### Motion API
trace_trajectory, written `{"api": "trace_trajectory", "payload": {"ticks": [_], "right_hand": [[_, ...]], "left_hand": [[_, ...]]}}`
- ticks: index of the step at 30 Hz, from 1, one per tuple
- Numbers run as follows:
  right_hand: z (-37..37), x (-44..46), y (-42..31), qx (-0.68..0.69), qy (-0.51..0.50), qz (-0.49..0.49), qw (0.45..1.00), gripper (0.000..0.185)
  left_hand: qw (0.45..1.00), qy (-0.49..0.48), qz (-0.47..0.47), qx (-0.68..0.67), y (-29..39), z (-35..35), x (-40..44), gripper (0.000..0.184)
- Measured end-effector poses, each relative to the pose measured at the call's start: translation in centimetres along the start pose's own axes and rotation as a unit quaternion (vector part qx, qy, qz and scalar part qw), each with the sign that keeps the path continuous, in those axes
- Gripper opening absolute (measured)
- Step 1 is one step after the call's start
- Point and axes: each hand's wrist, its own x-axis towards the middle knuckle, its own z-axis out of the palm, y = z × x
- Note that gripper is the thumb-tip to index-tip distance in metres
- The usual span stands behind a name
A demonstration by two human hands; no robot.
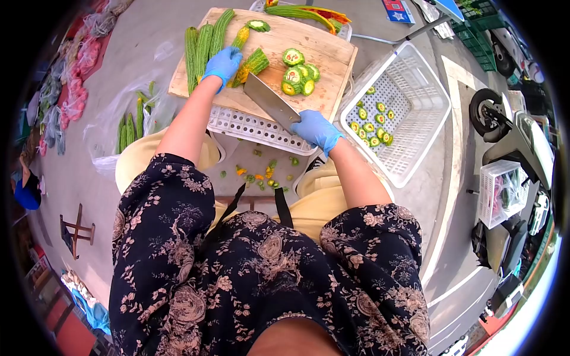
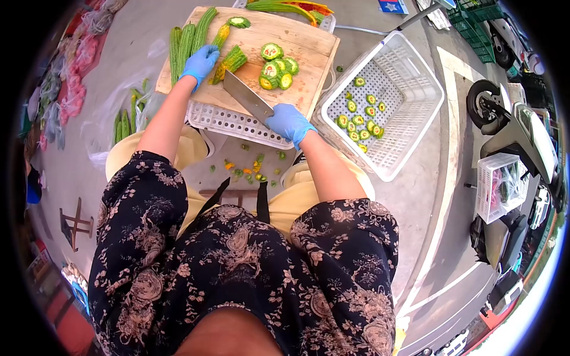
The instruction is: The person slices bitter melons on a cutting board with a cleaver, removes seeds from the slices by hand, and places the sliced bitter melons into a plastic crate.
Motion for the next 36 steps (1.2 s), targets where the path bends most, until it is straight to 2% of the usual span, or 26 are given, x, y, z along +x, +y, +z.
{"api": "trace_trajectory", "payload": {"ticks": [2,5,8,11,12,15,16,18,19,22,26,29,32,35,36], "right_hand": [[0.8,0.9,1.1,0.034,0.016,0.005,0.999,0.039],[0.1,1.3,2.3,0.045,0.065,0.04,0.996,0.037],[-1.2,0.9,3.6,0.123,0.117,0.051,0.984,0.035],[-2.3,0.1,3.5,0.103,0.129,0.04,0.985,0.033],[-2.4,0.1,3.6,0.12,0.134,0.037,0.983,0.033],[-2.9,0.3,4.1,0.091,0.165,-0.007,0.982,0.033],[-3.7,-1.4,2.3,0.129,0.141,0.021,0.981,0.033],[-3.6,-1.3,2.7,0.116,0.154,0.006,0.981,0.033],[-3.8,-1.2,2.7,0.11,0.164,-0.004,0.98,0.033],[-3.9,-1.0,2.7,0.127,0.179,0.0,0.976,0.033],[-4.3,-1.0,2.6,0.139,0.199,-0.001,0.97,0.031],[-5.0,-1.2,2.7,0.18,0.242,-0.011,0.953,0.03],[-6.1,-1.3,2.7,0.19,0.267,-0.018,0.945,0.03],[-6.1,-1.3,2.4,0.178,0.287,-0.03,0.941,0.031],[-5.9,-1.2,2.3,0.155,0.291,-0.037,0.943,0.031]], "left_hand": [[0.998,-0.05,-0.013,0.024,0.4,0.0,0.8,0.046],[0.997,-0.076,0.03,0.009,0.1,1.3,0.8,0.055],[0.972,-0.11,0.054,0.199,4.0,0.7,-2.0,0.059],[0.988,-0.089,0.081,0.102,2.7,3.0,-2.8,0.061],[0.984,-0.147,0.078,0.06,4.1,1.9,-4.2,0.057],[0.958,-0.241,0.108,-0.108,3.1,2.9,-6.8,0.051],[0.952,-0.243,0.142,-0.124,3.4,2.7,-7.6,0.049],[0.961,-0.102,0.258,-0.01,2.2,4.0,-7.3,0.054],[0.948,-0.027,0.314,0.05,1.7,4.6,-6.8,0.057],[0.97,-0.042,0.226,-0.08,1.5,5.8,-6.5,0.058],[0.965,0.129,0.227,-0.014,2.9,7.0,-8.6,0.052],[0.971,0.068,0.214,-0.083,2.1,6.7,-7.2,0.057],[0.968,-0.07,0.23,-0.072,2.0,4.6,-7.1,0.059],[0.962,-0.035,0.257,-0.081,0.8,5.5,-6.9,0.053],[0.96,0.03,0.273,-0.052,1.2,5.4,-7.0,0.05]]}}
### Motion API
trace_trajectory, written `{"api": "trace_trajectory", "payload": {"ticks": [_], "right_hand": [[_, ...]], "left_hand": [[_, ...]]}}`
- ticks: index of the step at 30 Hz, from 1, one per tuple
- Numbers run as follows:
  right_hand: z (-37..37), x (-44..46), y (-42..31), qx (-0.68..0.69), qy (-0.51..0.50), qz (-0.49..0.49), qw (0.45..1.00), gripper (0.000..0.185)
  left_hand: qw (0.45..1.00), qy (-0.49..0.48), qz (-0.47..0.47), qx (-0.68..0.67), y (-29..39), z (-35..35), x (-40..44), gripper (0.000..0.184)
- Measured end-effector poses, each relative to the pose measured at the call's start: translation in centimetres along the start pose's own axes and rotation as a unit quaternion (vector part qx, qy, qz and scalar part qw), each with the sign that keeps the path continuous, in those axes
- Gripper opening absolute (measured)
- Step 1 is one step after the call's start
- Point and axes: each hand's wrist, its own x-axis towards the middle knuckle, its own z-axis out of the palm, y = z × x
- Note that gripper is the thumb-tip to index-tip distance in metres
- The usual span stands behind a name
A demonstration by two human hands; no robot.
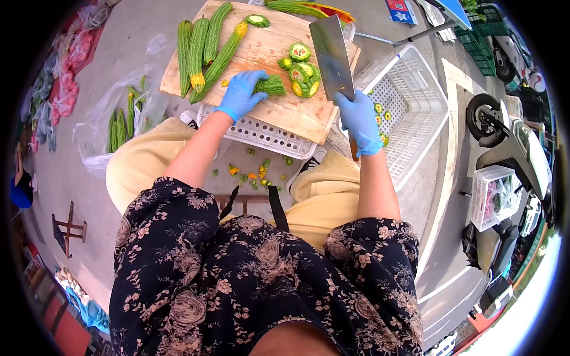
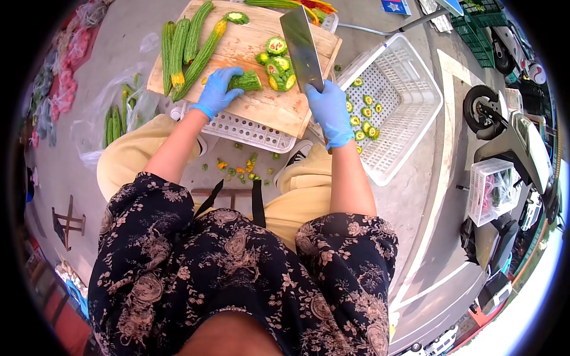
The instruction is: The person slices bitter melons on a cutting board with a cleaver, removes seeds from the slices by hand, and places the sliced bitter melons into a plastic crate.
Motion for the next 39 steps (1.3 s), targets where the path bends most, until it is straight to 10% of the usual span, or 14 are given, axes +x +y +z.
{"api": "trace_trajectory", "payload": {"ticks": [11,39], "right_hand": [[1.8,-1.6,-2.5,-0.178,-0.076,-0.046,0.98,0.029],[10.0,1.6,-0.8,-0.271,-0.126,-0.079,0.951,0.026]], "left_hand": [[0.988,0.151,-0.001,0.003,1.0,1.4,-1.3,0.032],[0.99,0.141,0.02,0.013,0.1,1.9,-2.5,0.03]]}}
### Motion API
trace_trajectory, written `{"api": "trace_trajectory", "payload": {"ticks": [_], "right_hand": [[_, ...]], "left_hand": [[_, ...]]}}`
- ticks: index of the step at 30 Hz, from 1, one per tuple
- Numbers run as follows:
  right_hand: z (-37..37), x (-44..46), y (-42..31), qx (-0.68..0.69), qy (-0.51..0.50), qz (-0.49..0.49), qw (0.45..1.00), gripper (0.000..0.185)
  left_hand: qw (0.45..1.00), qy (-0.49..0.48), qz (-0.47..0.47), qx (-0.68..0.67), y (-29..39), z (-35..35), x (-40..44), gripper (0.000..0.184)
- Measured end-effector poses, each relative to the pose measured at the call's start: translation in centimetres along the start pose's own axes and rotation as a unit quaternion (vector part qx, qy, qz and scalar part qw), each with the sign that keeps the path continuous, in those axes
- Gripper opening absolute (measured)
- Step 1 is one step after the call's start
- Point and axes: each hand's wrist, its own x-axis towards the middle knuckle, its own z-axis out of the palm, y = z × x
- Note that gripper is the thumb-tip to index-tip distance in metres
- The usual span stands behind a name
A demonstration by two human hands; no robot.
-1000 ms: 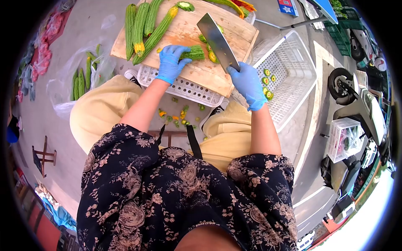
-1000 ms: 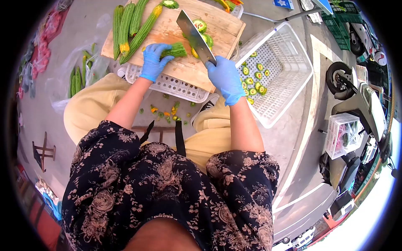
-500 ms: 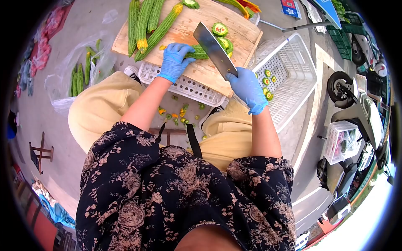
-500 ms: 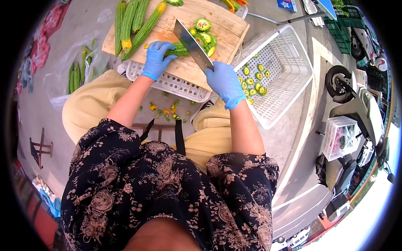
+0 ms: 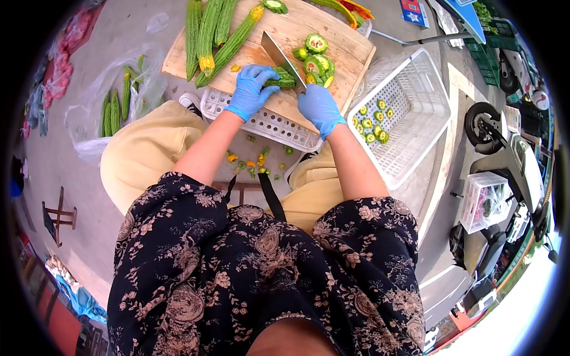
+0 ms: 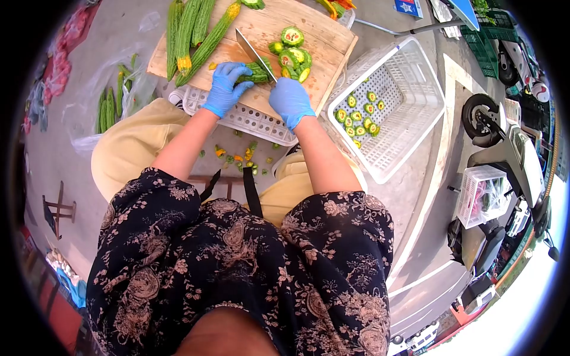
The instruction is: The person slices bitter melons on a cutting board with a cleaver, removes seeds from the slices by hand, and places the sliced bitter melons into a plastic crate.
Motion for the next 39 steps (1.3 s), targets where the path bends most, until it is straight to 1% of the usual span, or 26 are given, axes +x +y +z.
{"api": "trace_trajectory", "payload": {"ticks": [2,5,8,10,13,16,20,28,31,34,37,39], "right_hand": [[-0.8,0.1,0.7,0.083,0.014,0.01,0.996,0.027],[-1.8,-0.6,1.0,0.126,0.031,0.008,0.992,0.028],[-4.4,-2.2,-0.1,0.131,0.028,0.013,0.991,0.03],[-5.3,-3.0,-0.3,0.135,0.037,0.004,0.99,0.031],[-5.7,-3.1,0.4,0.124,0.012,0.027,0.992,0.031],[-6.4,-3.5,0.0,0.079,-0.027,0.038,0.996,0.031],[-6.2,-3.6,0.0,0.073,-0.049,0.029,0.996,0.031],[-5.5,-2.7,-0.8,0.024,-0.083,0.048,0.995,0.032],[-4.8,-2.1,-1.7,-0.012,-0.079,0.067,0.995,0.031],[-2.3,-0.1,-0.7,0.017,-0.079,0.06,0.995,0.029],[1.0,1.6,-0.9,-0.021,-0.035,-0.004,0.999,0.027],[1.6,1.4,-0.9,-0.012,0.009,-0.008,1.0,0.027]], "left_hand": [[0.999,0.004,0.009,0.036,-0.9,-0.6,-0.3,0.03],[0.989,0.006,-0.146,-0.004,0.1,-2.1,-0.3,0.027],[0.983,-0.041,-0.177,-0.019,0.6,-2.1,-0.3,0.028],[0.987,-0.028,-0.159,-0.014,0.6,-1.5,-0.2,0.027],[0.988,-0.025,-0.154,-0.02,0.8,-1.3,-0.1,0.027],[0.987,-0.027,-0.153,-0.027,0.8,-1.2,-0.2,0.027],[0.99,-0.019,-0.136,-0.029,0.5,-1.2,-0.3,0.028],[0.992,0.003,-0.11,-0.057,-0.3,-0.6,-0.7,0.026],[0.991,0.003,-0.118,-0.069,-0.4,-0.4,-0.9,0.025],[0.991,-0.009,-0.116,-0.066,-0.6,-0.4,-0.9,0.024],[0.992,-0.011,-0.105,-0.064,-0.6,-0.4,-1.0,0.024],[0.993,-0.015,-0.098,-0.065,-0.8,-0.6,-1.1,0.025]]}}
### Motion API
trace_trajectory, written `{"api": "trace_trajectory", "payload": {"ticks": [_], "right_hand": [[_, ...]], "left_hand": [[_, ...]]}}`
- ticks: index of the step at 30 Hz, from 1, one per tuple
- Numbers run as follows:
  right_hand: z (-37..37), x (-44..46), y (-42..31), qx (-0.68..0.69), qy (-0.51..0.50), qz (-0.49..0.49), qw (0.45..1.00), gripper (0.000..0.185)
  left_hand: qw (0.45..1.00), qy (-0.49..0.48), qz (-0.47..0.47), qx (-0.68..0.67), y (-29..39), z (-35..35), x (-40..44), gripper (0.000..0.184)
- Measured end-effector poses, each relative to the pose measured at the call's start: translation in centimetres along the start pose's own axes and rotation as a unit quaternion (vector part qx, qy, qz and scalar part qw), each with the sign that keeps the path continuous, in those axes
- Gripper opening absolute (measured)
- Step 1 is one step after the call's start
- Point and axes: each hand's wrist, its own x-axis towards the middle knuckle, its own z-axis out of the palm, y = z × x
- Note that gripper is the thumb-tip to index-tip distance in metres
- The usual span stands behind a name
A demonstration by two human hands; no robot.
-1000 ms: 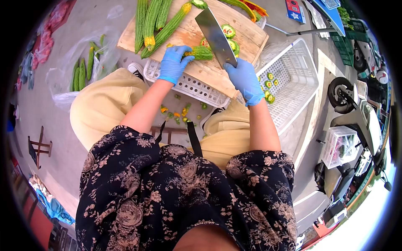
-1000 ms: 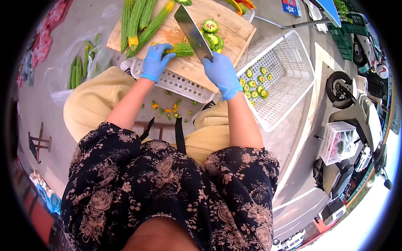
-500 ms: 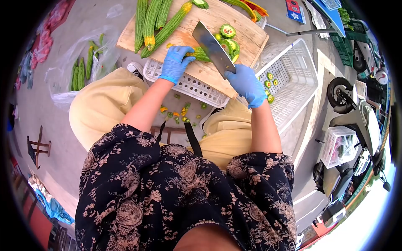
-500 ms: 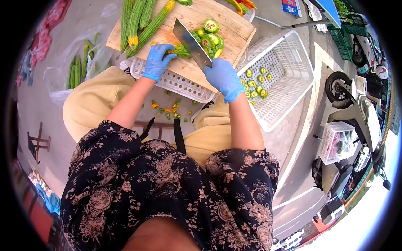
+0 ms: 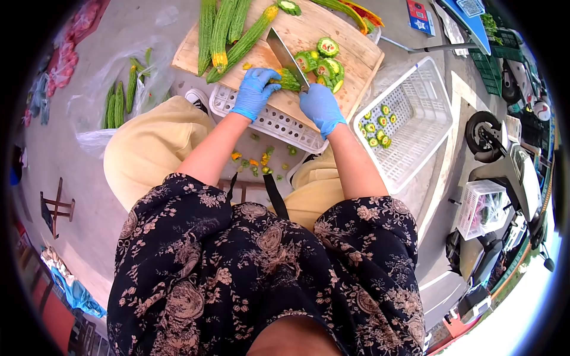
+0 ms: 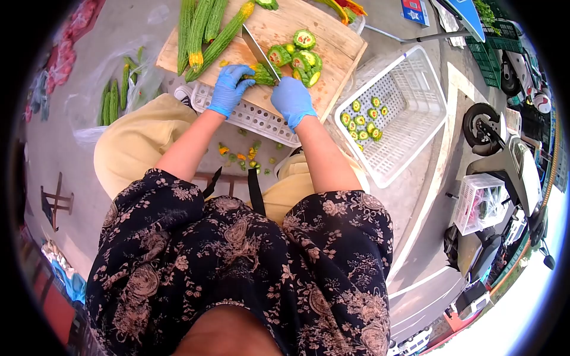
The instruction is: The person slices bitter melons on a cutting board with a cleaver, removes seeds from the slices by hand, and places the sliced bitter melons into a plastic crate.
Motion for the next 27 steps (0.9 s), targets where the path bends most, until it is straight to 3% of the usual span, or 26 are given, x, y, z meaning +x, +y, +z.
{"api": "trace_trajectory", "payload": {"ticks": [5,8,14,24,27], "right_hand": [[-1.2,-0.5,1.1,0.127,0.042,0.005,0.991,0.027],[-4.2,-2.2,0.3,0.165,0.06,-0.014,0.984,0.03],[-7.0,-4.5,0.1,0.087,-0.015,0.012,0.996,0.031],[-5.4,-3.5,-1.3,-0.063,-0.091,0.022,0.994,0.026],[-3.4,-1.9,-1.3,0.014,-0.116,0.063,0.991,0.032]], "left_hand": [[0.997,0.025,-0.056,-0.036,0.1,-0.6,-0.7,0.027],[0.994,0.013,-0.105,0.028,0.0,-1.3,-0.8,0.027],[0.984,-0.036,-0.125,0.123,0.6,-2.4,-0.4,0.026],[0.99,-0.011,-0.109,0.093,0.2,-2.2,-0.3,0.018],[0.989,-0.017,-0.105,0.106,-0.2,-2.1,-0.3,0.018]]}}
